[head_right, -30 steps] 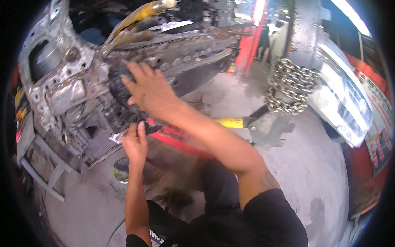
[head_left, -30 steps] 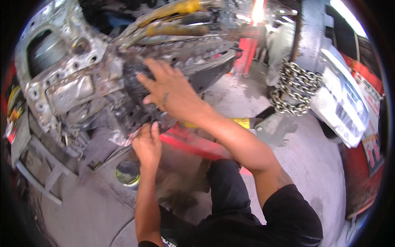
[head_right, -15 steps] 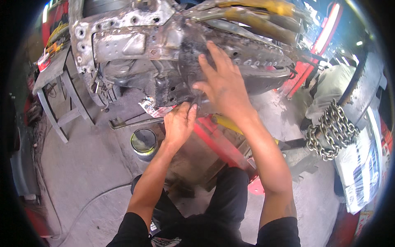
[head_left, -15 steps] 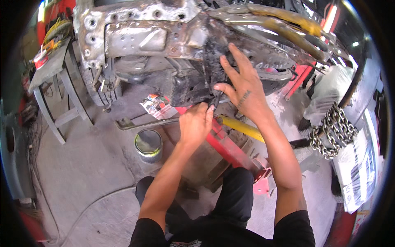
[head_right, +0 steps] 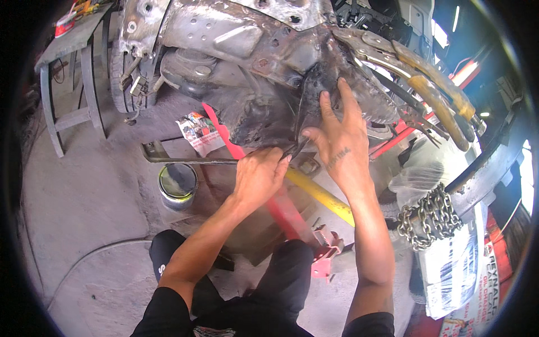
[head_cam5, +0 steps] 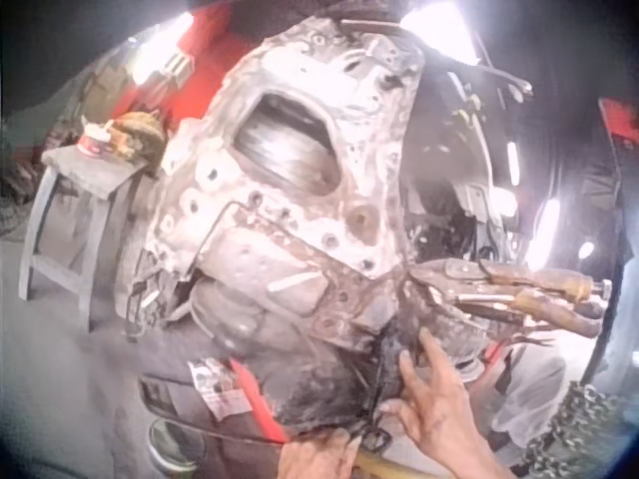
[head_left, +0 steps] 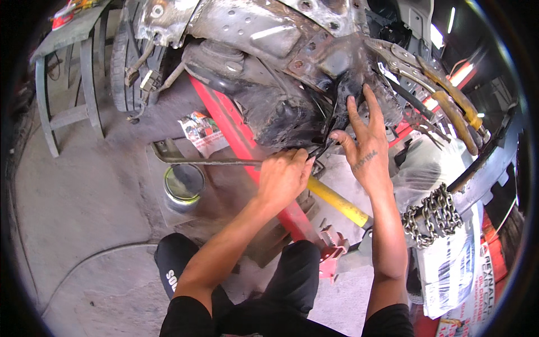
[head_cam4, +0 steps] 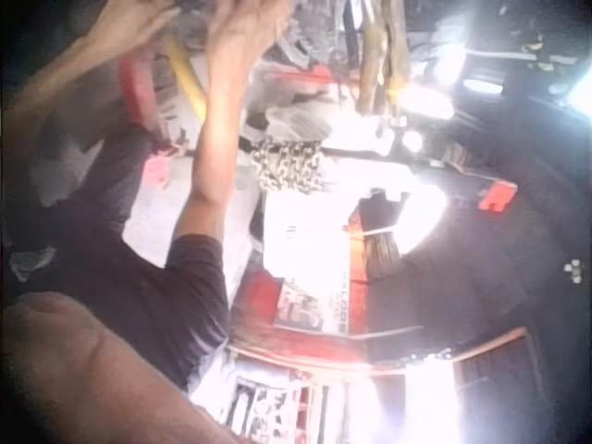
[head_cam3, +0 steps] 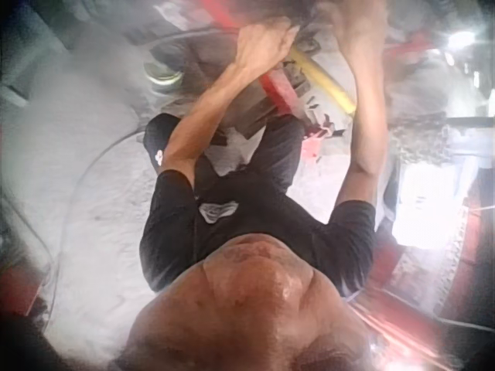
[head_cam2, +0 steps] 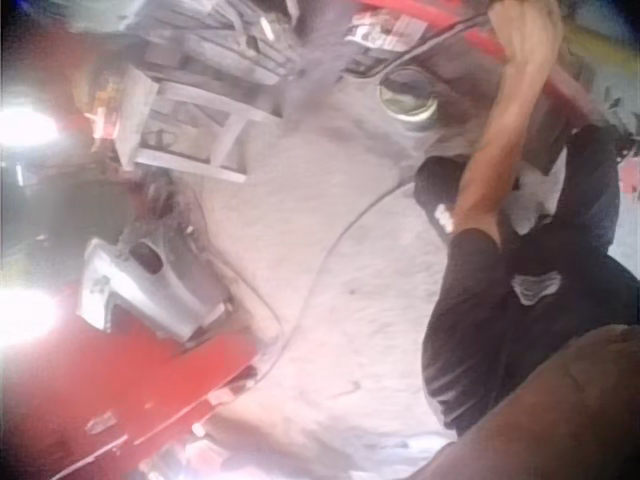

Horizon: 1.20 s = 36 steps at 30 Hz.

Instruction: The person uses a hammer and a yellow pry bar to straighten and adjust a damaged car frame section mounted on a red frame machine. They repeatedly tap and lever the metal, then fit a black rubber seal into a channel along the frame edge.

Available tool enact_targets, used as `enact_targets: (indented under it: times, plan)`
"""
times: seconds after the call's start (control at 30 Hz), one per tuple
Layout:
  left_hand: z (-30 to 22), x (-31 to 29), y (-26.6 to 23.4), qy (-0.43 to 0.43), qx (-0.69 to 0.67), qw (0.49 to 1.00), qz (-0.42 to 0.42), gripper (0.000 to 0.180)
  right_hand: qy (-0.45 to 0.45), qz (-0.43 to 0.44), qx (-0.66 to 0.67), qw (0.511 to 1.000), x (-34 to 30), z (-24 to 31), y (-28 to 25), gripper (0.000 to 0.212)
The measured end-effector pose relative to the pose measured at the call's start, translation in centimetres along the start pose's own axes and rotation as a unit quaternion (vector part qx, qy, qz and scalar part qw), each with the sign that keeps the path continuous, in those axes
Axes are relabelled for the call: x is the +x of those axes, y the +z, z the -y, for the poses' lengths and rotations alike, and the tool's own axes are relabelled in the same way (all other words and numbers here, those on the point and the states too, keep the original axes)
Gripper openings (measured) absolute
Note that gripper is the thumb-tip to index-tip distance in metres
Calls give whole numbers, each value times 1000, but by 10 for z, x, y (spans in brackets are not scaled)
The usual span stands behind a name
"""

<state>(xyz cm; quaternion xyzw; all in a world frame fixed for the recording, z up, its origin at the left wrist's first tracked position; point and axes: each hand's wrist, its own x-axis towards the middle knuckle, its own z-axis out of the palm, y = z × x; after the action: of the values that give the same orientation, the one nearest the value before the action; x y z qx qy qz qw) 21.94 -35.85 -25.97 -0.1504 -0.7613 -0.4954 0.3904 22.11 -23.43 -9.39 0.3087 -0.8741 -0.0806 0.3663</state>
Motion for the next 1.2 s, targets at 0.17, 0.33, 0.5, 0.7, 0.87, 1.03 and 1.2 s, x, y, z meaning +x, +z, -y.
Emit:
enact_targets:
  times: [0.17,0.33,0.5,0.7,0.87,1.03,1.2]
  plan:
    - [-6,-13,-3,-10,-78,996,-32,28,-23,-15,-22,999,2,-1,2,69]
    - [-5,-19,-5,2,-119,992,-43,38,-21,-17,-15,1000,3,0,2,68]
    - [-12,-18,-9,2,-148,987,-66,35,-21,-12,-22,999,2,0,0,68]
    - [-20,-5,-28,15,-166,981,-96,29,-20,-9,7,1000,2,-3,4,71]
    - [-39,38,-53,145,-41,976,-159,29,-18,-19,20,999,-2,-4,2,72]
    - [-50,79,-48,131,36,980,-146,40,3,-28,59,998,-7,-6,6,69]
    - [-49,93,-29,113,104,974,-165,40,-2,-49,104,993,-11,-12,7,69]
